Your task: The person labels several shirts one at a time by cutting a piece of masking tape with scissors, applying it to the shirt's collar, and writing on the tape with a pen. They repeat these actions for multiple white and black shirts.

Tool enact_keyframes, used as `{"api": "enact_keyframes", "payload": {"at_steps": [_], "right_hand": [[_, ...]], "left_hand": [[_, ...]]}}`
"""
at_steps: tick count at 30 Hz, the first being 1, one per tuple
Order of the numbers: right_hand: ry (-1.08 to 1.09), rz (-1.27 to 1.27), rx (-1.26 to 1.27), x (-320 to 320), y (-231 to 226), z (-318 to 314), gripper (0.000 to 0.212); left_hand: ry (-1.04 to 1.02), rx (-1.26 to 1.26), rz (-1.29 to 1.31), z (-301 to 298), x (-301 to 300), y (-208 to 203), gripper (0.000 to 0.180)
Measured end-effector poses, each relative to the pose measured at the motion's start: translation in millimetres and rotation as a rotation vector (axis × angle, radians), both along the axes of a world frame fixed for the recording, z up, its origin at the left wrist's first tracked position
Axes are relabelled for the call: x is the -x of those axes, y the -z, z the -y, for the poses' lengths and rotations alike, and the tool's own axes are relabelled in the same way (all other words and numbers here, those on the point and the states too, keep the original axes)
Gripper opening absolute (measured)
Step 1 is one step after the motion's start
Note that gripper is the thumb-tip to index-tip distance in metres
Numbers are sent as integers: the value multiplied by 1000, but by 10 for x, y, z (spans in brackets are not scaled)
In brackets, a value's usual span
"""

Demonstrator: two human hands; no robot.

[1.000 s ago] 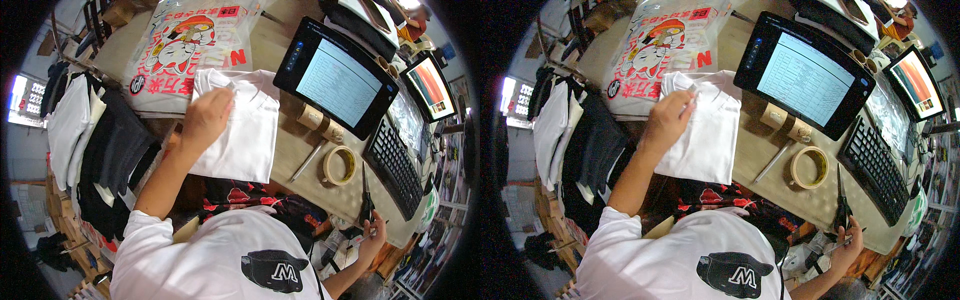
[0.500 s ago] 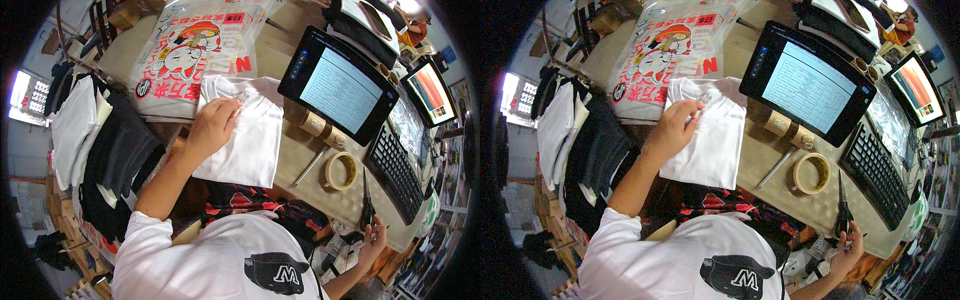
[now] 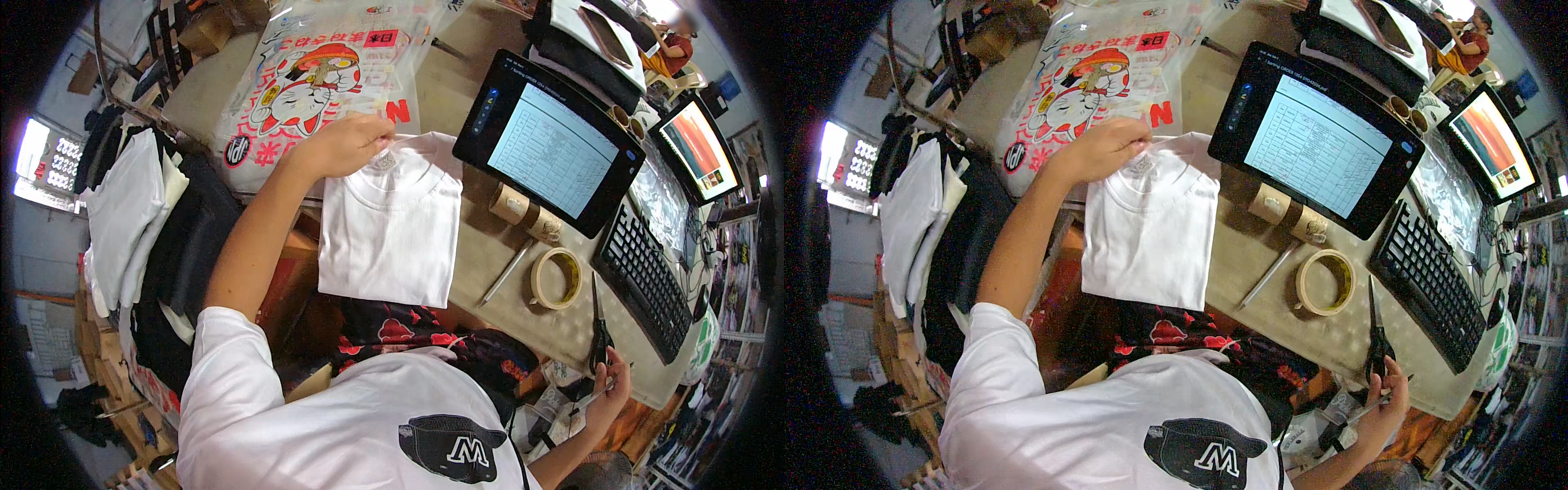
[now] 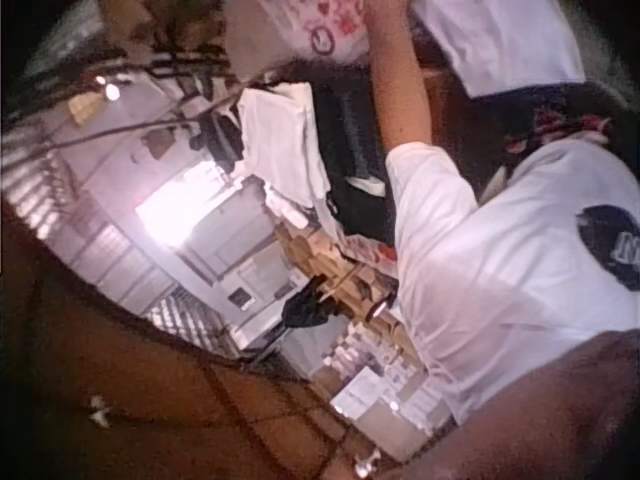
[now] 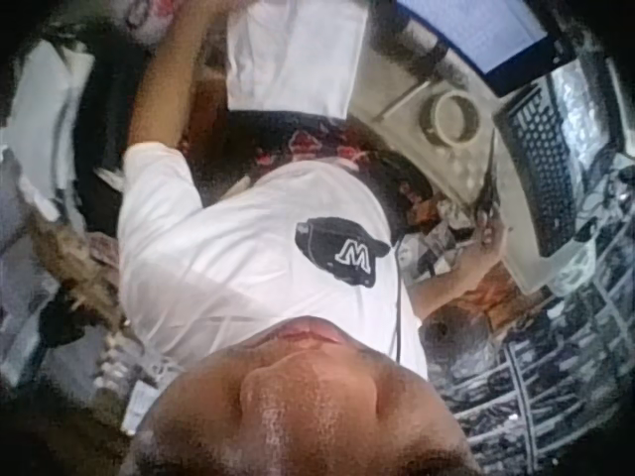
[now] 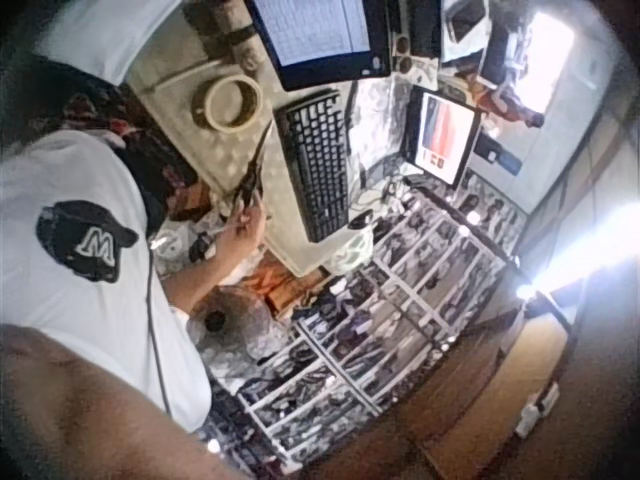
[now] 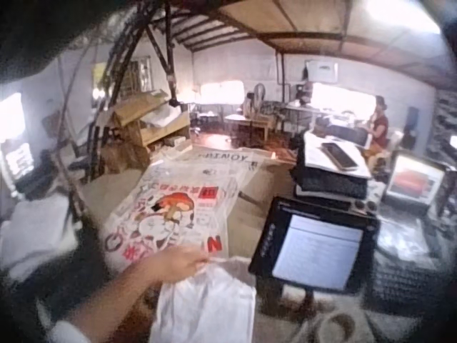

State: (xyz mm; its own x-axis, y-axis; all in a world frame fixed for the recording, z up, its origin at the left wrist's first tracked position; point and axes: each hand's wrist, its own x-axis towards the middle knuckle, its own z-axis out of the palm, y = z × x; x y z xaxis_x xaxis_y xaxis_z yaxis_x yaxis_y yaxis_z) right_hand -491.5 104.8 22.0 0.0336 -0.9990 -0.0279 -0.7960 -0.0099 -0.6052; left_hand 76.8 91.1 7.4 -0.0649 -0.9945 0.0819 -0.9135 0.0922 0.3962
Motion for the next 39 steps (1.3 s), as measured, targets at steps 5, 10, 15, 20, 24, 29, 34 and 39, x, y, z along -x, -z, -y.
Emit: {"api": "enact_keyframes", "payload": {"at_steps": [5,10,15,20,24,29,34,39], "right_hand": [[-13,1,58,90,61,-76,11],[-57,223,158,-114,118,-23,11],[-355,212,121,-674,147,121,25],[-361,175,29,-957,194,219,19],[-311,212,136,-745,269,360,20],[-87,421,210,-723,130,363,71],[-512,607,557,-1300,-120,71,77],[-495,938,381,-1810,228,140,19]], "left_hand": [[72,-221,119,181,19,-106,21],[-113,-298,284,280,235,-131,23],[-225,-41,273,150,308,-148,20],[-173,300,47,-154,278,305,18],[-356,344,55,-574,391,427,12],[-158,291,-362,-879,1184,207,20],[182,334,-375,-468,2029,42,15],[108,345,-378,-202,2266,272,13]]}}
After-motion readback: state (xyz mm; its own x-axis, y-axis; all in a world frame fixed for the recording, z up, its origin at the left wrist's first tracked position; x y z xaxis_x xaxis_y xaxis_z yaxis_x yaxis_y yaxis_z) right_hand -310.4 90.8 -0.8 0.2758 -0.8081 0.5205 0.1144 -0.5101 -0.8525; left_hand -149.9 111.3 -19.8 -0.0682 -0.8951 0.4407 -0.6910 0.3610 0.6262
